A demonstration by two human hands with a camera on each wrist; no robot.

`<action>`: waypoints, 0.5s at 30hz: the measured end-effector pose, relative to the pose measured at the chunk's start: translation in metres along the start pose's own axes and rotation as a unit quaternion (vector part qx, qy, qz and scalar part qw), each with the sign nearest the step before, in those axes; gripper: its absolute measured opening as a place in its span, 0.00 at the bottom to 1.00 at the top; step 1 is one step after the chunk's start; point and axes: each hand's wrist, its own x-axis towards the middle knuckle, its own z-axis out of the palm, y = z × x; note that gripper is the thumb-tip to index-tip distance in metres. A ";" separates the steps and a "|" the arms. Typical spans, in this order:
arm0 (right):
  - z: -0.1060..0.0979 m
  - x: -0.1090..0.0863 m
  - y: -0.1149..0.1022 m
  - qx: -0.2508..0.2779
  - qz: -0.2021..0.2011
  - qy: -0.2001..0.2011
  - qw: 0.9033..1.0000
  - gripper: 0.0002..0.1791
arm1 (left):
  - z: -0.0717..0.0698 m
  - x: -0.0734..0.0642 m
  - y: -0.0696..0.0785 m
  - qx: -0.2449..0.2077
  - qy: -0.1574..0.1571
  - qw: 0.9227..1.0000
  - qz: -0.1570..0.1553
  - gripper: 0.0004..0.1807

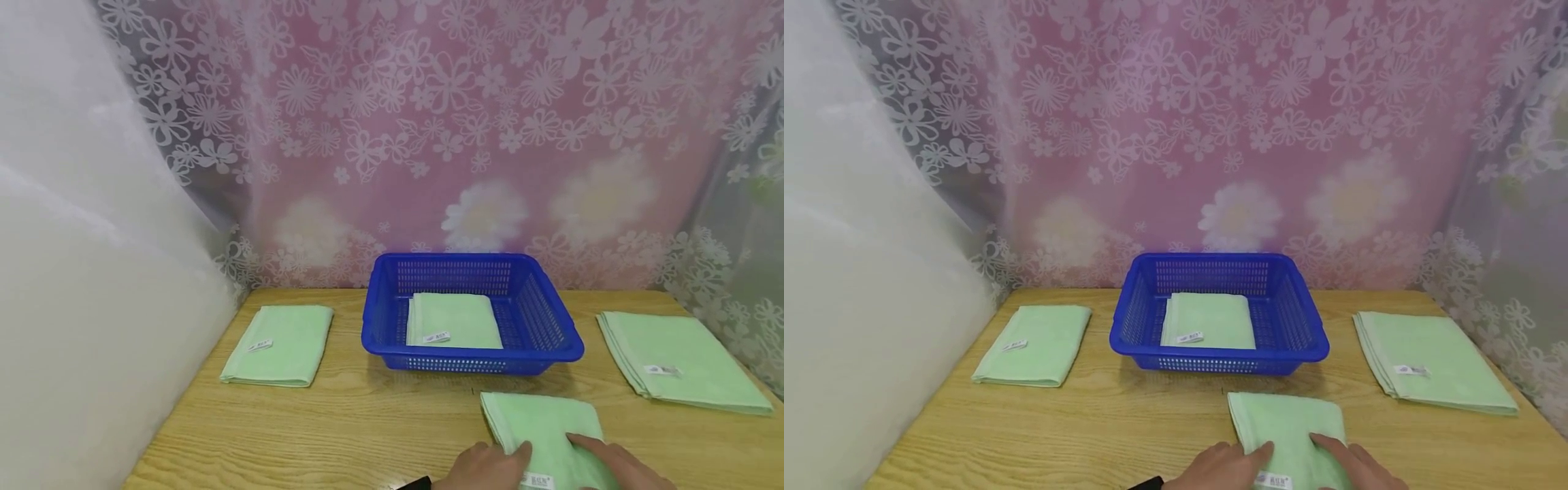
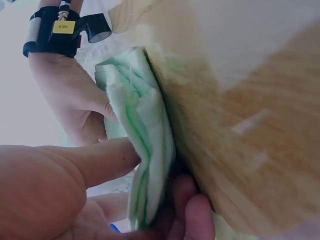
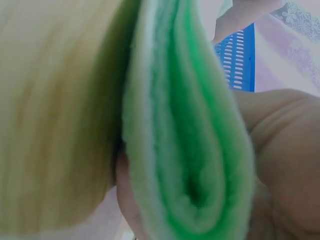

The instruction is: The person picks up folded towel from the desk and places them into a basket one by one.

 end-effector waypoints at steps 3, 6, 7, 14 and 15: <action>0.000 0.001 0.000 -0.004 -0.018 0.007 1.000 0.35 | -0.001 -0.001 0.000 -0.016 0.004 1.000 0.007 0.37; -0.001 0.000 -0.003 -0.005 -0.026 0.008 1.000 0.34 | -0.005 -0.002 -0.001 -0.036 -0.009 0.999 0.016 0.35; -0.002 0.000 -0.004 -0.005 -0.028 0.009 1.000 0.34 | -0.006 -0.003 -0.001 -0.040 -0.012 0.999 0.018 0.34; 0.005 0.001 0.010 -0.008 -0.015 0.022 1.000 0.36 | 0.033 0.022 -0.016 -0.031 0.010 0.998 0.048 0.31; 0.008 0.002 0.019 -0.010 -0.014 0.025 1.000 0.36 | 0.033 0.022 -0.016 -0.031 0.009 0.998 0.053 0.31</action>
